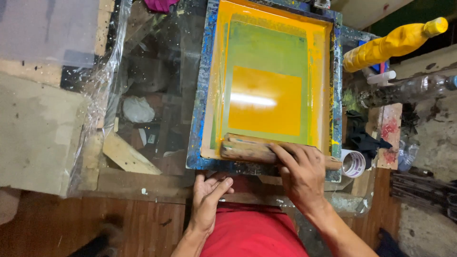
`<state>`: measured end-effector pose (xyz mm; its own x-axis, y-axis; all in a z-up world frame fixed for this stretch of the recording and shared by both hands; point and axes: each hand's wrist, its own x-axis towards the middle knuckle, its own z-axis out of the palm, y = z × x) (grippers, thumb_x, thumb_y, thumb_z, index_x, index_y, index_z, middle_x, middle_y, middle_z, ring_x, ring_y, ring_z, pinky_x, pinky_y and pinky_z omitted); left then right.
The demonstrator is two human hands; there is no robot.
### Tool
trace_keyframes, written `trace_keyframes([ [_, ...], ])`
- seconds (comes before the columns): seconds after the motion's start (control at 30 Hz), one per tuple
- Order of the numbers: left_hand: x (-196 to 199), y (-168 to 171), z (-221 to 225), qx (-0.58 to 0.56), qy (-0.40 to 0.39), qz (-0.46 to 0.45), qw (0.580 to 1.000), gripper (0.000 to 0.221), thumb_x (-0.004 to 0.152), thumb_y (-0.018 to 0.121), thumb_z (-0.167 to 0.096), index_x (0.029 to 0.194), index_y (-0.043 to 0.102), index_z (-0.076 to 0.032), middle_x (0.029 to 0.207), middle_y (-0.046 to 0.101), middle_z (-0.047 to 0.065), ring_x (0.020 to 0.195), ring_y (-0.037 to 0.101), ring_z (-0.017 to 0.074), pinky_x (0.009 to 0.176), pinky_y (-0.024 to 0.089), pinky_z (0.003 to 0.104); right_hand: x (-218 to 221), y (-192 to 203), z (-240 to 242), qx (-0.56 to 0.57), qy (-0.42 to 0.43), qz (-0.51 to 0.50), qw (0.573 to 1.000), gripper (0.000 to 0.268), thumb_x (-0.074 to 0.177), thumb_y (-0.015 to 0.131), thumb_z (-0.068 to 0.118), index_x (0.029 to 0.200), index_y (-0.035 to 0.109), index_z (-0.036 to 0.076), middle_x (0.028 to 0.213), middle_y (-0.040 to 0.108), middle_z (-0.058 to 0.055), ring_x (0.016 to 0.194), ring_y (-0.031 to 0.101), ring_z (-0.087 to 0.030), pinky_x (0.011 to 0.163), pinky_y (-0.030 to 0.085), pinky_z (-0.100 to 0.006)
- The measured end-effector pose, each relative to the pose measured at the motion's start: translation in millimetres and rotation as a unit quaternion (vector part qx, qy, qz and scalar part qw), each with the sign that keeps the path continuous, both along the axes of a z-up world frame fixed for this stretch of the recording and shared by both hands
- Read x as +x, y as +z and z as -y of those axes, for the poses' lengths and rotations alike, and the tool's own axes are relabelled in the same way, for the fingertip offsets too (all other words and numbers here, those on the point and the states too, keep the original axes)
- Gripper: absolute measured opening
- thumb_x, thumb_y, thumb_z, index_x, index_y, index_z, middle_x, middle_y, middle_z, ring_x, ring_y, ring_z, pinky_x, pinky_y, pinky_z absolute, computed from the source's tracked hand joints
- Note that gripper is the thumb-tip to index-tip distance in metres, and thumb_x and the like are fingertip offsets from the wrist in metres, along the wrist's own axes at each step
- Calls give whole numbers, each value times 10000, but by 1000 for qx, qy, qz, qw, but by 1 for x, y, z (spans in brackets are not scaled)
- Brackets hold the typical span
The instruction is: Manual screen printing of yellow ink onto small rectangular sheets using a squeegee and a hinged screen frame.
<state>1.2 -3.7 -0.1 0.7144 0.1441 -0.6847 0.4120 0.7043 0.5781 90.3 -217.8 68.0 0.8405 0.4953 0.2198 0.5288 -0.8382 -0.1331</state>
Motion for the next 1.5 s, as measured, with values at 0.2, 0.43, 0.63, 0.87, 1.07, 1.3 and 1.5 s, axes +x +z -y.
trace_keyframes([
  [0.2, 0, 0, 1, -8, 12, 26, 1000, 475, 793, 790, 36, 1201, 574, -70, 1172, 728, 179, 925, 656, 197, 672, 574, 320, -15, -1, 0, -56, 6, 3, 998, 503, 878, 634, 163, 1367, 674, 269, 1213, 701, 17, 1054, 627, -240, 912, 399, -434],
  [0.43, 1, 5, 1, 11, -6, -1, 1000, 416, 797, 802, -21, 1107, 533, -84, 1074, 755, 219, 858, 651, 215, 628, 512, 324, 51, -37, 0, -73, 3, 50, 996, 570, 844, 566, 118, 1392, 668, 236, 1177, 694, -15, 1010, 604, -265, 833, 386, -449],
  [0.63, -1, -6, 2, 23, -22, -40, 999, 376, 841, 797, -96, 1068, 498, -105, 983, 734, 212, 658, 575, 200, 679, 527, 336, 183, -71, -3, -79, -12, 75, 994, 660, 829, 638, 166, 1475, 606, 302, 1171, 670, -26, 985, 600, -322, 790, 378, -449],
  [0.87, 3, -18, 1, 22, 2, -117, 993, 265, 963, 730, -244, 1038, 543, -72, 823, 706, 149, 801, 729, 223, 756, 588, 335, 230, -40, -9, -7, 42, 16, 999, 455, 1020, 707, 196, 1455, 575, 214, 1065, 637, -115, 898, 522, -286, 716, 325, -418],
  [1.07, 2, -47, 4, 66, 1, -120, 991, 280, 935, 764, -269, 982, 568, -75, 772, 713, 119, 734, 686, 162, 673, 529, 279, 120, -1, -3, 4, 82, -154, 985, 590, 977, 650, 106, 1549, 504, 115, 1018, 572, -154, 897, 559, -379, 725, 406, -493],
  [1.3, 3, -53, 3, 84, 9, -106, 991, 301, 916, 795, -228, 953, 549, -58, 738, 727, 135, 619, 659, 139, 541, 461, 247, 59, -46, 7, -94, 50, -98, 989, 703, 921, 704, 225, 1588, 481, 251, 1183, 633, -44, 1051, 588, -285, 864, 381, -458],
  [1.5, 3, -53, 3, 103, 19, -122, 987, 297, 881, 827, -206, 867, 560, -77, 822, 781, 149, 617, 686, 151, 512, 448, 247, 48, -59, -1, -122, 13, -39, 992, 796, 816, 741, 286, 1576, 505, 267, 1242, 603, -94, 1092, 567, -289, 919, 354, -471],
])
